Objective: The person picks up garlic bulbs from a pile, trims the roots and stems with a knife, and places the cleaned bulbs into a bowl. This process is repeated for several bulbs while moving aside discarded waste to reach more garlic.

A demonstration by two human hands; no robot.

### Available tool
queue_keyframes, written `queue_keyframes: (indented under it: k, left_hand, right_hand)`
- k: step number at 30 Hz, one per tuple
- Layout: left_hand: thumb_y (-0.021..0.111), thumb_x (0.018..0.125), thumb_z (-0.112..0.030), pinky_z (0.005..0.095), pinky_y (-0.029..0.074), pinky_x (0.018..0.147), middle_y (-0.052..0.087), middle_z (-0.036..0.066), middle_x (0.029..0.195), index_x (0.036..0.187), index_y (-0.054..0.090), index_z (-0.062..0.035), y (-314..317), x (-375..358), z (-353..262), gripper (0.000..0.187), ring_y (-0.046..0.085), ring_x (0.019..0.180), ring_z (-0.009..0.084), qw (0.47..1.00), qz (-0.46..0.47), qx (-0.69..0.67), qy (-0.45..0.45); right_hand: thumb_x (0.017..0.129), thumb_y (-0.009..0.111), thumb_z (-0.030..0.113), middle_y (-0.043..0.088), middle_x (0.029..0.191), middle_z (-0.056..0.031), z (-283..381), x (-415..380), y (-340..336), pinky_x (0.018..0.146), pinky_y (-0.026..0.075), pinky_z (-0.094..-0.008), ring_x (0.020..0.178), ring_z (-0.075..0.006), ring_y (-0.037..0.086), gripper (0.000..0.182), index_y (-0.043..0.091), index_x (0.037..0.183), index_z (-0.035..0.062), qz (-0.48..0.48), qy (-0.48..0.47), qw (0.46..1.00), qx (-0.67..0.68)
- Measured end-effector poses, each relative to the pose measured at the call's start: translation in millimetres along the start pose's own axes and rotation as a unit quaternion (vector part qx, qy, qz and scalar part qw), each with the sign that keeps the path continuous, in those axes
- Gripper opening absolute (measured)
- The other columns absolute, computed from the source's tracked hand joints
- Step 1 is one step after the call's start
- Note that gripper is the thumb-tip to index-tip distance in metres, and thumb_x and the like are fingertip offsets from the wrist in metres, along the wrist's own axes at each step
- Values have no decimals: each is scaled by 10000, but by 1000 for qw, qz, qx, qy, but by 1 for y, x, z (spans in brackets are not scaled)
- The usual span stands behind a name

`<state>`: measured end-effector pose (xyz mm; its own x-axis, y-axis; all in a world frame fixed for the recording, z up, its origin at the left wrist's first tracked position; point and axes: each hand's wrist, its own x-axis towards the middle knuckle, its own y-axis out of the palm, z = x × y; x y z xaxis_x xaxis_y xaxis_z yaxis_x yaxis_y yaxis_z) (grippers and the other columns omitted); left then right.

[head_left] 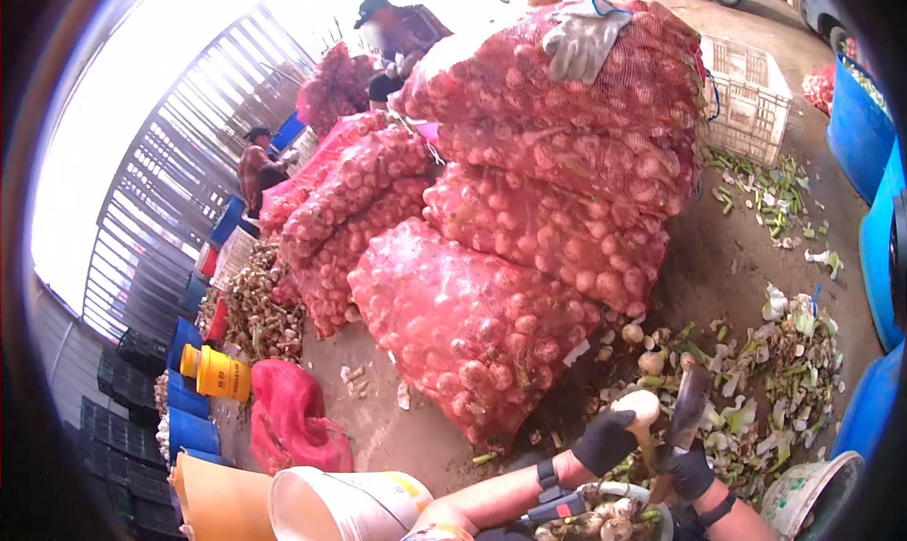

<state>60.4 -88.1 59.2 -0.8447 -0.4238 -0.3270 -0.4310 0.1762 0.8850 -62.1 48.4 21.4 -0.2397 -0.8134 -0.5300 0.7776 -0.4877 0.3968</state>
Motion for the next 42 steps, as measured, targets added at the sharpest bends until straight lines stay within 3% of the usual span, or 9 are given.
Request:
queue_keyframes:
  k: [13, 17, 20, 24, 25, 27, 37, 41, 42]
  left_hand:
    - [472, 851, -147, 249, 429, 777, 543, 65, 972, 1035, 486, -10, -46, -1, 17, 231, 530, 877, 144, 984, 2, -105, -145]
    - [611, 705, -77, 270, 432, 679, 553, 35, 843, 871, 550, -49, -31, -10, 14, 180, 526, 787, 154, 692, 250, 671, 93]
    - [606, 698, -96, 300, 437, 653, 548, 38, 760, 794, 537, -47, -66, -11, 45, 128, 512, 679, 152, 865, 206, 425, -169]
    - [593, 685, -132, 281, 440, 617, 587, 53, 691, 765, 624, -64, -54, -1, 36, 109, 554, 656, 136, 695, 358, 622, 47]
    - [597, 697, -140, 263, 435, 586, 577, 36, 670, 727, 612, -29, -52, -8, 38, 117, 527, 632, 90, 871, 51, 441, -211]
    - [585, 730, -83, 241, 450, 596, 579, 25, 709, 802, 587, -12, -66, -4, 37, 102, 560, 631, 114, 881, -35, 400, -250]
    - [623, 712, -116, 211, 407, 542, 546, -14, 657, 787, 602, 15, -41, -11, 18, 152, 480, 590, 60, 855, -38, 471, -215]
    - [613, 746, -135, 233, 448, 678, 593, 53, 877, 1031, 534, 1, -13, -26, 3, 325, 549, 748, 90, 801, 107, 461, -365]
    - [636, 754, -191, 241, 450, 711, 590, 74, 976, 1126, 479, -5, -35, -26, 14, 445, 564, 809, 113, 695, 340, 616, -145]
  right_hand:
    - [501, 675, -38, 596, 782, -67, 15, 6, -54, 580, 497, -307, 663, -173, 574, 409, 550, 887, 18, -70, -26, 996, -51]
    - [472, 672, -49, 594, 705, -80, 19, 14, -75, 536, 498, -317, 575, -187, 573, 356, 563, 809, -11, -45, -70, 982, -169]
    - [520, 737, 192, 626, 761, -85, 21, 14, -82, 649, 480, -318, 703, -194, 607, 375, 621, 849, 55, -5, -121, 886, -448]
    - [645, 685, 199, 630, 785, -89, 21, 12, -79, 651, 461, -314, 697, -180, 592, 320, 604, 923, 64, 8, -216, 795, -567]
    - [624, 686, 178, 628, 767, -87, 33, 8, -61, 633, 450, -295, 672, -130, 557, 341, 594, 922, 40, -100, -71, 929, -348]
    - [612, 680, 170, 616, 741, -88, 33, 7, -61, 627, 444, -274, 663, -104, 534, 347, 591, 908, 10, -120, -124, 916, -362]
    - [604, 590, 253, 587, 676, -175, -29, 8, -56, 609, 459, -387, 647, -339, 578, 246, 610, 730, 43, 35, -38, 827, -560]
    - [585, 591, 253, 591, 690, -181, -47, 0, -67, 626, 462, -392, 660, -335, 583, 262, 620, 749, 52, 72, 49, 815, -573]
    - [584, 590, 245, 589, 689, -185, -46, 0, -70, 620, 460, -392, 660, -334, 583, 261, 617, 753, 48, 58, 46, 817, -572]
